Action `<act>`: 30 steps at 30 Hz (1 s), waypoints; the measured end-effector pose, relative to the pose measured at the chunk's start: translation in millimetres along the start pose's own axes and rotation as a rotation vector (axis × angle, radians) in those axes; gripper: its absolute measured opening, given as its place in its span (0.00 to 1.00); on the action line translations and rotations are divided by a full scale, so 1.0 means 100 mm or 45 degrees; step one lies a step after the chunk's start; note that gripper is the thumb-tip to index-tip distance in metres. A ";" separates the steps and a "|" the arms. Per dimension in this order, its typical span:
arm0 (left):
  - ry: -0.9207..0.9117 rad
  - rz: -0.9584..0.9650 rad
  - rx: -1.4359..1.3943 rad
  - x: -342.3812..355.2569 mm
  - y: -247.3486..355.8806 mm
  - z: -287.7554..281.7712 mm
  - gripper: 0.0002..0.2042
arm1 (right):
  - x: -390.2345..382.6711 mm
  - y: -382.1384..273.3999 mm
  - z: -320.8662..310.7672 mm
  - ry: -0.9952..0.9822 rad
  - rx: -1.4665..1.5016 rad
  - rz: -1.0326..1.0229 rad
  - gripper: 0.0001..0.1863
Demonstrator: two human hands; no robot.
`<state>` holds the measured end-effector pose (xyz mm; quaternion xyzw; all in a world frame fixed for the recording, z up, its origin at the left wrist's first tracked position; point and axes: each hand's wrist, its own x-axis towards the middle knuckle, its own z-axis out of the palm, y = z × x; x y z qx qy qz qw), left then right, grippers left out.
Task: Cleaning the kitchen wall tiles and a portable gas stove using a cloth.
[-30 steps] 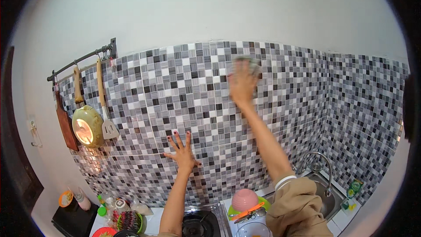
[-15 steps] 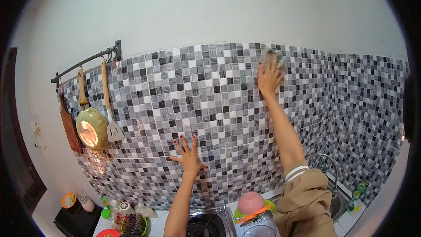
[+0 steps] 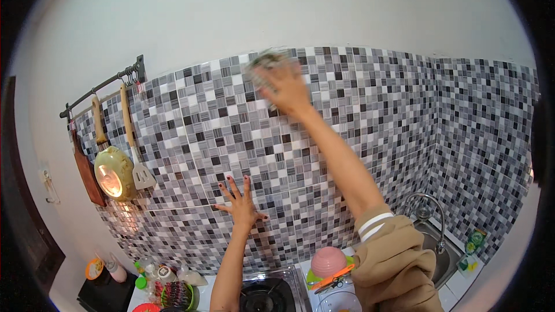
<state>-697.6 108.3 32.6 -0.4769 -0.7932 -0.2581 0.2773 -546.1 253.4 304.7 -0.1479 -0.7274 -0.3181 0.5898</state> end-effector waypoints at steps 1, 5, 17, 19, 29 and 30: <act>0.040 0.006 0.020 -0.01 -0.01 0.00 0.71 | -0.06 0.19 -0.03 0.104 -0.075 0.135 0.28; 0.089 0.015 -0.077 -0.01 0.00 0.02 0.68 | -0.55 0.78 -0.13 0.321 -0.156 0.597 0.28; 0.186 0.018 0.014 0.00 0.07 -0.01 0.62 | -2.99 -1.40 0.19 -0.124 0.302 -0.228 0.30; 0.091 -0.001 -0.011 0.00 0.07 0.00 0.63 | -3.14 -1.35 0.29 -0.289 0.246 -0.104 0.30; 0.109 0.041 -0.059 -0.02 0.09 0.00 0.69 | -3.75 -1.34 0.40 0.193 0.063 2.758 0.34; 0.070 0.018 -0.089 -0.01 0.08 0.00 0.69 | -3.71 -1.26 0.38 -0.007 0.143 2.930 0.36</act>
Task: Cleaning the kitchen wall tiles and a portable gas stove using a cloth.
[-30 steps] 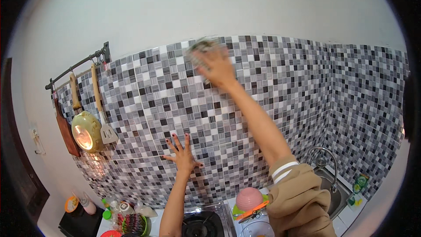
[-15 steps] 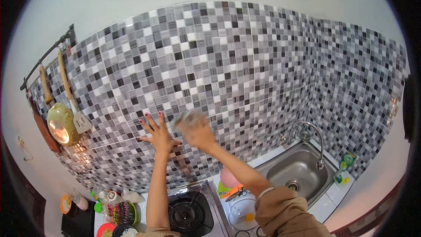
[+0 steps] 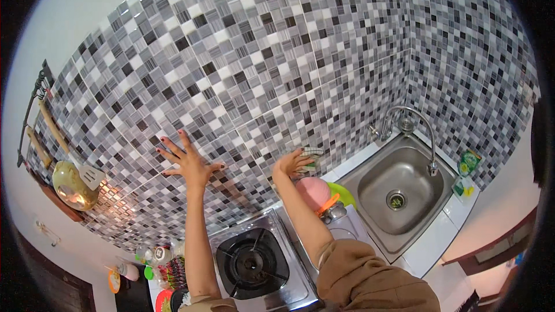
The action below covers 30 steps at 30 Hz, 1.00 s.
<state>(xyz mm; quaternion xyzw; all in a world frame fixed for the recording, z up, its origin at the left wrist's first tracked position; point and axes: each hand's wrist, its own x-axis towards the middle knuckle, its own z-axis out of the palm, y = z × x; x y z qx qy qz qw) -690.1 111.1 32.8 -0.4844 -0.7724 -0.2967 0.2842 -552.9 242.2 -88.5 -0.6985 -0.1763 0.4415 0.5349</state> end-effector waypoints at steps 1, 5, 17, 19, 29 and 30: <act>0.016 0.014 -0.002 0.00 0.00 0.01 0.70 | 0.03 -0.13 -0.03 -0.067 0.079 0.094 0.36; 0.079 0.074 0.011 -0.01 -0.02 0.03 0.70 | -0.08 -0.71 -0.08 0.053 0.244 -0.783 0.34; 0.103 0.123 0.021 0.00 -0.05 0.07 0.71 | 1.37 -0.14 -0.08 0.050 -0.087 0.294 0.23; 0.098 0.094 0.045 0.01 -0.05 0.09 0.72 | 1.58 -0.01 -0.10 0.058 -0.081 0.459 0.25; 0.083 0.051 0.048 -0.01 0.01 0.02 0.71 | 0.13 -0.73 0.10 -0.015 0.257 -0.056 0.36; 0.053 0.047 0.030 -0.01 0.02 0.02 0.71 | -0.21 -0.78 0.12 -0.096 0.226 -0.204 0.37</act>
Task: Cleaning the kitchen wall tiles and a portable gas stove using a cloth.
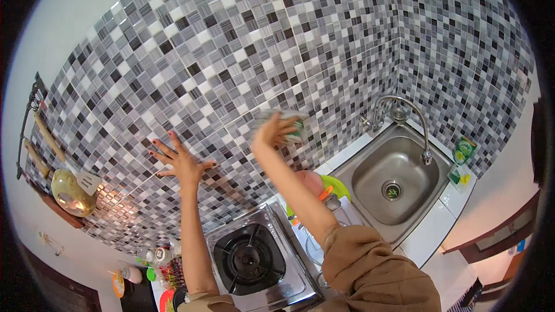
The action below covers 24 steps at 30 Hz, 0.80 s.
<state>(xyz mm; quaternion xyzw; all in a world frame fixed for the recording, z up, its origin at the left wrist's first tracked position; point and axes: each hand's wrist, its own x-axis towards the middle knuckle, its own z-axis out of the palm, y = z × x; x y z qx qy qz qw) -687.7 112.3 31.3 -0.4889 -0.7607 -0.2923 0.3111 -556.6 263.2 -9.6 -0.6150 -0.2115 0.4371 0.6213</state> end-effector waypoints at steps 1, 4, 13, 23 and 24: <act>-0.005 -0.015 0.004 0.00 0.01 -0.01 0.71 | -0.30 -0.06 0.04 -0.052 0.077 -0.096 0.38; -0.032 -0.040 0.029 0.00 0.02 -0.01 0.71 | -0.82 0.03 0.09 -0.256 0.165 -0.128 0.38; -0.056 -0.064 0.019 -0.01 0.00 -0.03 0.70 | 0.00 1.74 0.58 0.358 0.342 1.084 0.33; -0.069 -0.107 0.013 0.01 -0.02 -0.03 0.69 | -0.92 -0.80 0.10 -0.281 0.148 -0.519 0.36; -0.082 -0.118 0.027 0.01 -0.02 -0.03 0.69 | -1.07 -0.93 0.14 -0.301 0.052 -0.841 0.35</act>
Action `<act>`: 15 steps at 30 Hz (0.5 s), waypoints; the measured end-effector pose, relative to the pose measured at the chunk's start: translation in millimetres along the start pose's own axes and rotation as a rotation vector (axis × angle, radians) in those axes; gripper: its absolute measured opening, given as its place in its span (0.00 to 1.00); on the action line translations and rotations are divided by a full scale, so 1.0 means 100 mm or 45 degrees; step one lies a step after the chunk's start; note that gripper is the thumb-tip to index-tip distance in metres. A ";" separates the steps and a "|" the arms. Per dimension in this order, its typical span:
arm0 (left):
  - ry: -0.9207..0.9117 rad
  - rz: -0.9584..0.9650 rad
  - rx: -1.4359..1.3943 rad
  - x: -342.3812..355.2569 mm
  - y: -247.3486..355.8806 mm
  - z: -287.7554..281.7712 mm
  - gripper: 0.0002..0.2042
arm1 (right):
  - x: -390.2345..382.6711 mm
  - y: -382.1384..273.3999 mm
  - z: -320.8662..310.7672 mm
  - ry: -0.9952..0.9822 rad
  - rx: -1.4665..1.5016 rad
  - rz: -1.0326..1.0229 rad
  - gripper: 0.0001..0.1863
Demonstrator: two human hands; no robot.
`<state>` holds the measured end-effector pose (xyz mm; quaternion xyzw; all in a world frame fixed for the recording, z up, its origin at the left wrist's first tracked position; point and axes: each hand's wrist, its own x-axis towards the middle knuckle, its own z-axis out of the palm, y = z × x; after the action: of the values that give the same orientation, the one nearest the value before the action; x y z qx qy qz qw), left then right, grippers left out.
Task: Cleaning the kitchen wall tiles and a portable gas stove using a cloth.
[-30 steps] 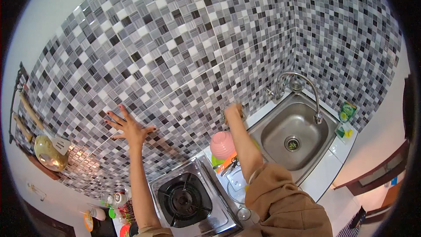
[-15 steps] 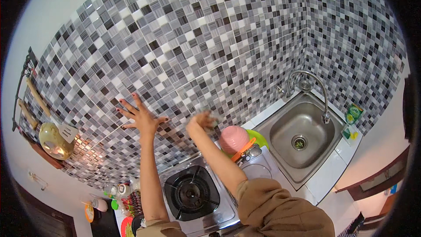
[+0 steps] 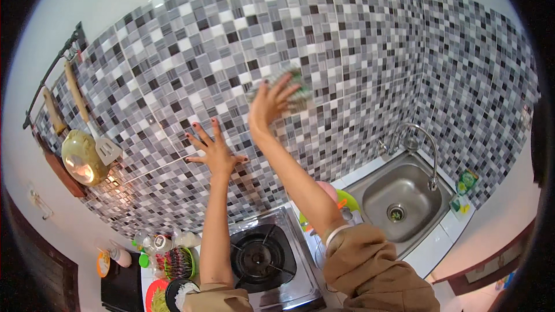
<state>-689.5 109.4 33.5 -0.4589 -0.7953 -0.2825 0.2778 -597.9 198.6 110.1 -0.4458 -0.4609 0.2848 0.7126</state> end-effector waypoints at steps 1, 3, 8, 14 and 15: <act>0.010 0.030 -0.022 0.00 -0.01 0.00 0.69 | -0.08 -0.17 0.12 0.023 -0.177 -0.118 0.35; -0.003 0.002 -0.004 0.00 -0.02 0.00 0.69 | -0.25 -0.22 0.14 -0.182 -0.300 -0.560 0.33; -0.016 0.017 -0.035 0.00 -0.02 -0.02 0.68 | 0.19 0.19 -0.11 -0.045 -0.492 -1.380 0.30; 0.010 0.018 -0.014 0.00 -0.03 0.00 0.68 | 1.10 0.94 -0.73 0.433 -0.565 -0.533 0.30; 0.012 0.025 -0.041 0.00 -0.03 0.01 0.68 | 1.16 0.96 -0.77 0.419 -0.559 -0.267 0.31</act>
<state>-692.7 108.6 32.4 -0.4697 -0.7848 -0.2948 0.2766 -479.3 306.6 56.9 -0.5794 -0.4332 0.0270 0.6898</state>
